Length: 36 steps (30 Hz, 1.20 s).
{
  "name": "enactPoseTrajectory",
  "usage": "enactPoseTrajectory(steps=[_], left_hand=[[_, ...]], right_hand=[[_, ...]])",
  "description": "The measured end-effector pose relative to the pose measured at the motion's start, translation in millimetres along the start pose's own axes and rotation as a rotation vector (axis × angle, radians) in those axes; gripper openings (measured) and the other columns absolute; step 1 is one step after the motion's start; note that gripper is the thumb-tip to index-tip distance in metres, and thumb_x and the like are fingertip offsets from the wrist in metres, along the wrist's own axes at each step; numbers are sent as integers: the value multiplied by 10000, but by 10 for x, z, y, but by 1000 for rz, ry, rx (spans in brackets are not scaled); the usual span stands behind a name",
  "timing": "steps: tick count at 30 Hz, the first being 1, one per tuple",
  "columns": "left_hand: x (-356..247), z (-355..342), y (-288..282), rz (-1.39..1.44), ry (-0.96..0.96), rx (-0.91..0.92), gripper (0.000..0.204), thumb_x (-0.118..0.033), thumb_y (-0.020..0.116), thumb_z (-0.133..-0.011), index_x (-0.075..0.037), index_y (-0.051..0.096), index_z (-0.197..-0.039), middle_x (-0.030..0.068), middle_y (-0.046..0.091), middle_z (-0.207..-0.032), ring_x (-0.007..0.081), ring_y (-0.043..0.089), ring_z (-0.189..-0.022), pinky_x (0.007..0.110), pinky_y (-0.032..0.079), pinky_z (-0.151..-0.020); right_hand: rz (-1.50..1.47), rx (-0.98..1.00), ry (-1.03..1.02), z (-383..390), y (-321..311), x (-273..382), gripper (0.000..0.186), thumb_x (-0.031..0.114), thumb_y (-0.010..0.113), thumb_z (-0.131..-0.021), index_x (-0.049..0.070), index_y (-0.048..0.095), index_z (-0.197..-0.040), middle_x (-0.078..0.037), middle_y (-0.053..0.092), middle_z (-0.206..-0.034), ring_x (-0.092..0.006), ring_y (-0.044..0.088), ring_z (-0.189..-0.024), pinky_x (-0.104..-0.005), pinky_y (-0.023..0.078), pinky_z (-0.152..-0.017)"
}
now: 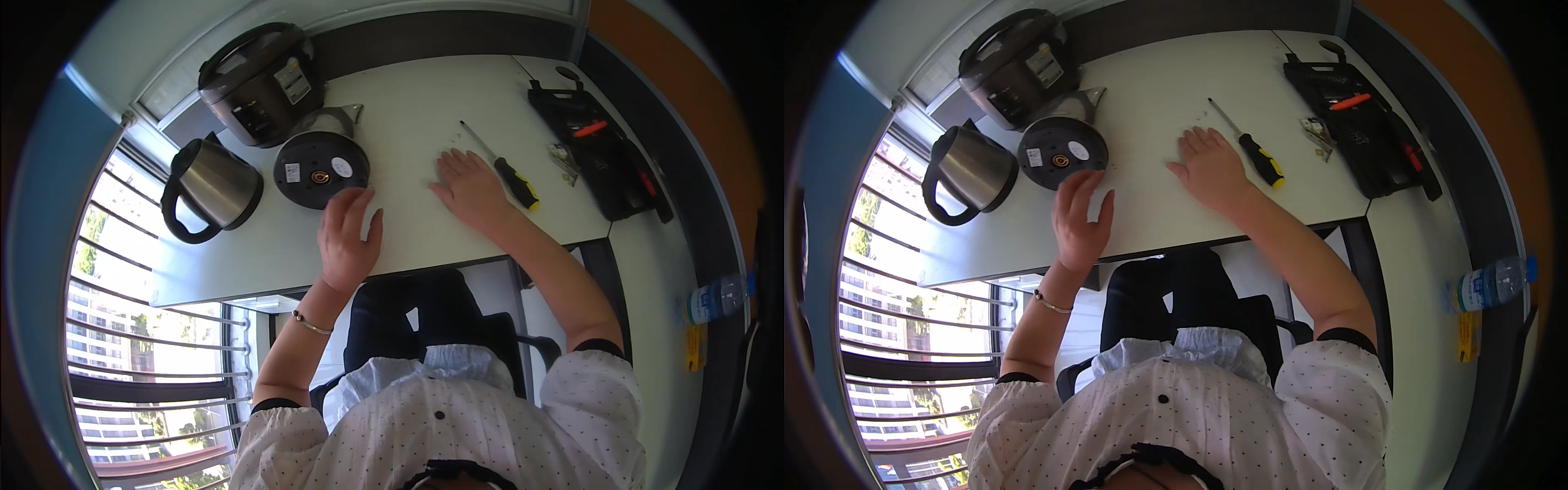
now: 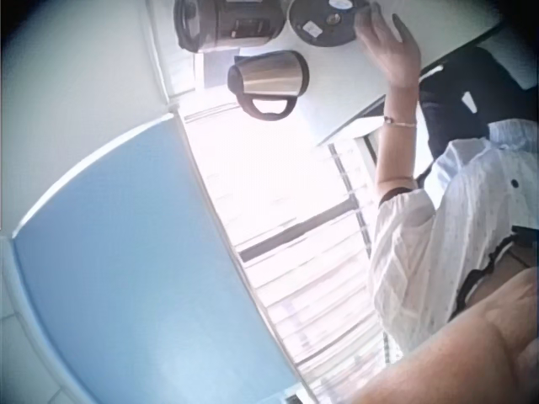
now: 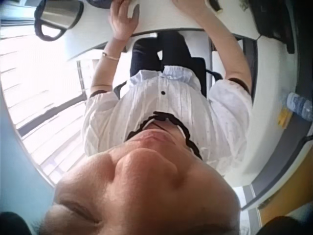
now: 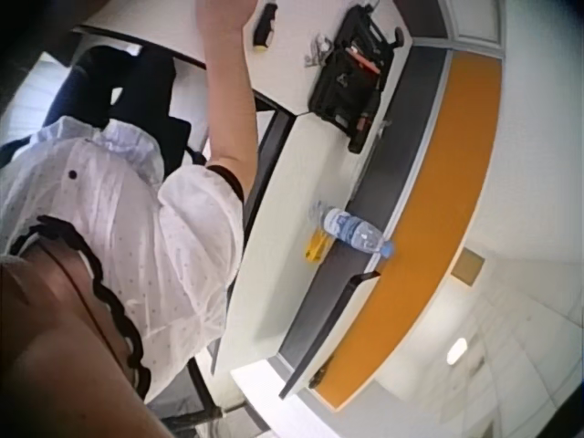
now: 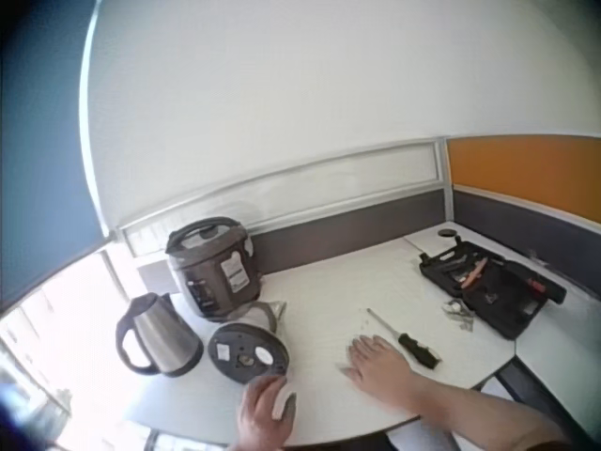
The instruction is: The person uses a screwdriver to remove a screw from the base of an electric kettle. They then lift the base cover to expose the internal wiring and heating element. The person manipulates the wires and components inside the kettle base with their hands.
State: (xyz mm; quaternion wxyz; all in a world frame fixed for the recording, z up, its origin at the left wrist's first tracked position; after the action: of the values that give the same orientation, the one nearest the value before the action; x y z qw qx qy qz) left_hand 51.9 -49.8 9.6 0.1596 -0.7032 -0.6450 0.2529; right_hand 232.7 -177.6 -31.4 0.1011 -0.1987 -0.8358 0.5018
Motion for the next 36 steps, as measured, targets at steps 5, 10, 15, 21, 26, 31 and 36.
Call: enactPoseTrajectory(steps=[5, 10, 15, 21, 26, 31, 36], left_hand=[[160, -71, -267, -141, -252, -149, 849, -178, 800, -632, -34, 330, -1325, 200, 319, -1303, 365, 335, -1207, 431, 332, -978], [335, -259, -179, -226, -495, -105, 1202, -402, 844, -543, -32, 95, -1408, 290, 155, -1378, 443, 193, -1275, 489, 267, -1022], [440, -382, 9, -237, -699, -20, 1294, -467, 854, -477, -88, 54, -1422, 334, 19, -1410, 473, 52, -1325, 561, 233, -1016], [499, -406, 67, -182, -696, -20, 1270, -447, 863, -462, -113, 82, -1407, 334, -11, -1407, 488, 33, -1320, 603, 234, -992], [581, -358, 31, -166, -604, -11, 1291, -449, 872, -437, -81, 90, -1395, 344, 8, -1393, 501, 48, -1310, 582, 215, -1014], [616, -313, 22, -128, -540, -17, 1369, -461, 875, -409, -50, 30, -1404, 360, 23, -1377, 509, 105, -1292, 530, 234, -1029], [693, -257, 30, -56, -510, -63, 1384, -453, 869, -429, -26, -15, -1404, 349, 91, -1353, 485, 207, -1247, 481, 277, -1022]], right_hand=[[53, 115, 99, -80, 145, -112, 519, 399, 356, -935, -21, 510, -1198, -156, 469, -1303, -263, 377, -1266, -372, 259, -1060], [-99, -65, 119, -275, 88, 18, 469, 337, 413, -922, -30, 506, -1198, -191, 480, -1279, -302, 398, -1244, -398, 299, -1037], [-698, -245, 129, -807, 37, 209, 608, 414, 507, -872, -36, 425, -1272, -235, 433, -1308, -332, 386, -1246, -391, 314, -1026], [-1674, -25, 766, -1514, 638, 245, 950, 612, 612, -735, 11, 248, -1375, -213, 287, -1402, -291, 287, -1306, -376, 277, -1042], [-2175, 239, 792, -1794, 1091, 320, 800, 539, 673, -728, 40, 385, -1284, -121, 412, -1290, -247, 374, -1210, -374, 317, -991], [-2201, 46, 609, -1844, 1073, 358, 507, 336, 643, -783, 76, 495, -1192, -53, 535, -1107, -197, 458, -1076, -338, 369, -927], [-2117, -190, 709, -1635, 631, 543, 379, 209, 540, -808, 62, 543, -1157, -69, 549, -1111, -202, 486, -1057, -304, 393, -915]])
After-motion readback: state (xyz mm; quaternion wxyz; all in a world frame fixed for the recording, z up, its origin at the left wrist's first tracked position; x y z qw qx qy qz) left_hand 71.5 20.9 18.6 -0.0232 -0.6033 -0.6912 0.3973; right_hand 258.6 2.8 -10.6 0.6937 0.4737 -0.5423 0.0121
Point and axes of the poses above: each hand's wrist, its own z-axis away from the middle knuckle, its own y-axis out of the palm, x = y × z, the point moved 2 cm from there along -z, towards the middle knuckle
